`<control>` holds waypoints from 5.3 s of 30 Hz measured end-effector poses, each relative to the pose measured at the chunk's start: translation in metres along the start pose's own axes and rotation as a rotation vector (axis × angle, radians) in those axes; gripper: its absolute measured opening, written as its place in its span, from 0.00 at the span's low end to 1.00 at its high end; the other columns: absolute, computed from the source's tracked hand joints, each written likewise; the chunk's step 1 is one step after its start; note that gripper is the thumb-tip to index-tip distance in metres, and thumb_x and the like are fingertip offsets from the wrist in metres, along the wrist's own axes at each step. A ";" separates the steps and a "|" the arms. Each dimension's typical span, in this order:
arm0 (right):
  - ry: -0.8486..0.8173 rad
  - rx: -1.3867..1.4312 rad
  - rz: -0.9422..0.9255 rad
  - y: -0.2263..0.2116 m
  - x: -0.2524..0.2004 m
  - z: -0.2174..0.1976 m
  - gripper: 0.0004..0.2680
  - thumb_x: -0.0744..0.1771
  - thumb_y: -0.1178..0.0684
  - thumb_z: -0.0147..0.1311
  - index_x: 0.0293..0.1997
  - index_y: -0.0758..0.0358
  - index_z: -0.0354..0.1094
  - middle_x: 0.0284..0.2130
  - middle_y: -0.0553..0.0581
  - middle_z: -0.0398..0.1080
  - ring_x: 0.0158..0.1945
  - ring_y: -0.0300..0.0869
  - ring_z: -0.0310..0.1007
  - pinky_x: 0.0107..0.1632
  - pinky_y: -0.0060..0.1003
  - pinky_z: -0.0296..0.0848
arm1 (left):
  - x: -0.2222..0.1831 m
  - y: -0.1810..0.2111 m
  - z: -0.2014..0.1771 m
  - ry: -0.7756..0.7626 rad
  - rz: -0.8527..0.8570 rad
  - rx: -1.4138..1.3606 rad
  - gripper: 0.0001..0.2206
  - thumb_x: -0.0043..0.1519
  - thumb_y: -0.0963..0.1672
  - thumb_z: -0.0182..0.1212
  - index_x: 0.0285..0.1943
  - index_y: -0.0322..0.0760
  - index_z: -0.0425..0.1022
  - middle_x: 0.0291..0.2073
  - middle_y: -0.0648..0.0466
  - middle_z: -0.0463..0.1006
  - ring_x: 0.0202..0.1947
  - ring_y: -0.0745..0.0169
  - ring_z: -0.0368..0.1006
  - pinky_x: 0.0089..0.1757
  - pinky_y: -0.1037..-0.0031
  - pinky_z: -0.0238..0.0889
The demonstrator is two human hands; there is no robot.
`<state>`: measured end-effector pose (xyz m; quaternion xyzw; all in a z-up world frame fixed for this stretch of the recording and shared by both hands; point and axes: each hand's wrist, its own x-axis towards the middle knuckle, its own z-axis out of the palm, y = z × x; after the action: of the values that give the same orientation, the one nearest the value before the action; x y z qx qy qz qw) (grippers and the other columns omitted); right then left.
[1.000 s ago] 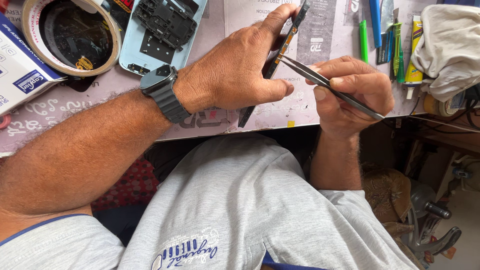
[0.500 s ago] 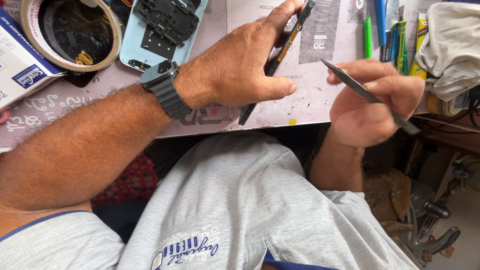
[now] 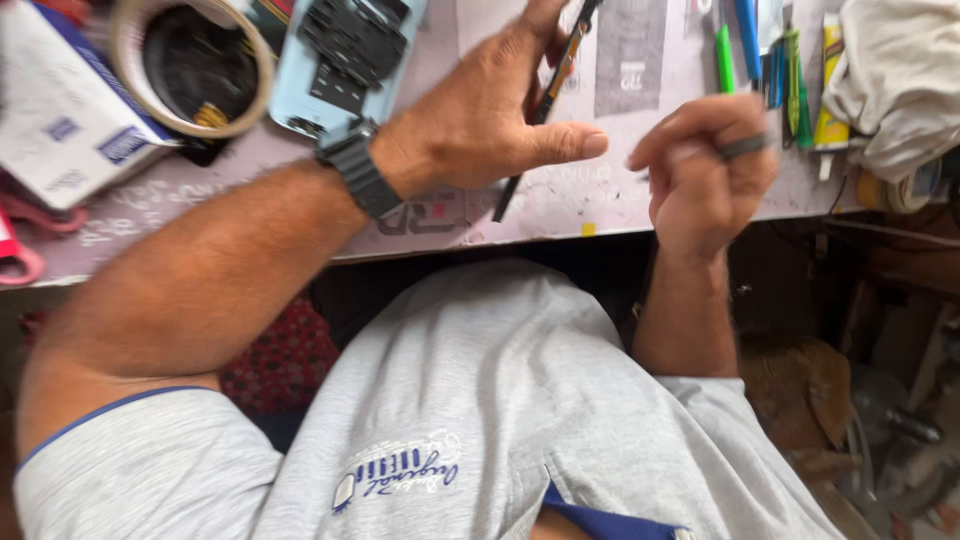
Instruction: The person manipulates the internal circuit boards of a mobile phone, using tweezers to align components and pressing on the battery and frame assembly by hand.
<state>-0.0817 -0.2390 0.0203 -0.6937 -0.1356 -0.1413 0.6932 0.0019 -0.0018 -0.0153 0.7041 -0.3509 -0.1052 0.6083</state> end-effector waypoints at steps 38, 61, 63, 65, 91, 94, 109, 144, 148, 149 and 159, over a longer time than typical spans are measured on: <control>-0.153 -0.745 -0.115 -0.036 -0.024 0.058 0.14 0.59 0.63 0.67 0.47 0.68 0.71 0.34 0.54 0.79 0.18 0.30 0.64 0.22 0.27 0.62 | 0.013 0.016 -0.010 0.009 -0.200 -0.634 0.44 0.51 0.53 0.78 0.70 0.34 0.52 0.52 0.44 0.72 0.58 0.51 0.74 0.48 0.61 0.77; 0.020 0.593 0.199 -0.011 0.037 -0.024 0.21 0.68 0.34 0.43 0.39 0.68 0.69 0.38 0.70 0.74 0.35 0.50 0.80 0.35 0.39 0.82 | 0.012 0.011 -0.018 -0.054 -0.297 -0.922 0.19 0.69 0.50 0.60 0.58 0.31 0.65 0.47 0.46 0.78 0.50 0.61 0.80 0.51 0.65 0.80; 0.010 0.636 0.196 -0.003 0.038 -0.021 0.12 0.69 0.46 0.52 0.42 0.69 0.68 0.43 0.69 0.73 0.43 0.51 0.81 0.43 0.39 0.83 | 0.012 0.010 -0.018 -0.055 -0.279 -0.955 0.18 0.70 0.50 0.59 0.58 0.30 0.66 0.47 0.46 0.78 0.51 0.62 0.80 0.54 0.65 0.80; -0.053 0.570 0.103 0.009 0.038 -0.017 0.05 0.69 0.60 0.60 0.47 0.69 0.69 0.45 0.67 0.73 0.46 0.50 0.80 0.48 0.38 0.82 | 0.012 0.010 -0.017 -0.032 -0.287 -0.988 0.18 0.71 0.49 0.60 0.58 0.30 0.67 0.48 0.47 0.77 0.51 0.62 0.79 0.54 0.66 0.79; -0.037 0.268 -0.224 0.031 0.038 0.010 0.09 0.64 0.67 0.67 0.43 0.65 0.72 0.39 0.66 0.77 0.38 0.47 0.81 0.40 0.40 0.84 | 0.013 0.009 -0.021 0.063 -0.396 -1.085 0.23 0.69 0.51 0.62 0.61 0.26 0.67 0.49 0.46 0.78 0.52 0.61 0.78 0.55 0.67 0.75; -0.038 0.266 -0.214 0.031 0.037 0.011 0.09 0.64 0.68 0.66 0.43 0.65 0.72 0.39 0.66 0.77 0.39 0.48 0.81 0.40 0.39 0.84 | 0.012 0.008 -0.021 0.061 -0.386 -1.075 0.23 0.69 0.51 0.62 0.62 0.26 0.67 0.50 0.46 0.78 0.52 0.61 0.78 0.55 0.68 0.75; -0.040 0.275 -0.198 0.033 0.036 0.011 0.09 0.64 0.68 0.66 0.43 0.67 0.71 0.40 0.68 0.77 0.41 0.47 0.82 0.41 0.39 0.84 | 0.012 0.006 -0.020 0.073 -0.365 -1.060 0.24 0.69 0.51 0.62 0.62 0.25 0.67 0.50 0.46 0.78 0.53 0.61 0.77 0.57 0.68 0.75; -0.082 0.239 -0.219 0.034 0.037 0.009 0.08 0.64 0.68 0.65 0.43 0.67 0.70 0.40 0.68 0.77 0.40 0.48 0.82 0.40 0.39 0.85 | 0.012 0.007 -0.020 0.072 -0.363 -1.000 0.24 0.68 0.52 0.60 0.60 0.27 0.66 0.47 0.45 0.78 0.51 0.61 0.79 0.53 0.68 0.78; -0.085 0.238 -0.213 0.034 0.037 0.009 0.08 0.64 0.69 0.64 0.42 0.67 0.70 0.41 0.68 0.77 0.40 0.48 0.82 0.40 0.39 0.84 | 0.012 0.007 -0.019 0.074 -0.367 -1.009 0.23 0.68 0.52 0.60 0.60 0.28 0.66 0.48 0.45 0.77 0.51 0.60 0.78 0.54 0.67 0.77; -0.084 0.239 -0.209 0.034 0.037 0.009 0.08 0.64 0.69 0.64 0.42 0.67 0.70 0.41 0.68 0.77 0.40 0.48 0.82 0.40 0.39 0.85 | 0.011 0.007 -0.019 0.073 -0.362 -1.005 0.23 0.68 0.52 0.60 0.60 0.28 0.67 0.48 0.45 0.77 0.51 0.60 0.78 0.54 0.67 0.77; 0.003 0.184 -0.180 0.014 0.039 0.008 0.12 0.67 0.65 0.62 0.51 0.61 0.62 0.40 0.65 0.75 0.37 0.44 0.81 0.37 0.36 0.84 | 0.015 0.015 -0.022 0.065 -0.397 -1.060 0.23 0.68 0.51 0.60 0.59 0.27 0.66 0.50 0.44 0.76 0.53 0.59 0.77 0.56 0.64 0.74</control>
<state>-0.0397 -0.2318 0.0223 -0.6120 -0.2085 -0.1909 0.7386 0.0200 0.0057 0.0082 0.3577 -0.0921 -0.3575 0.8578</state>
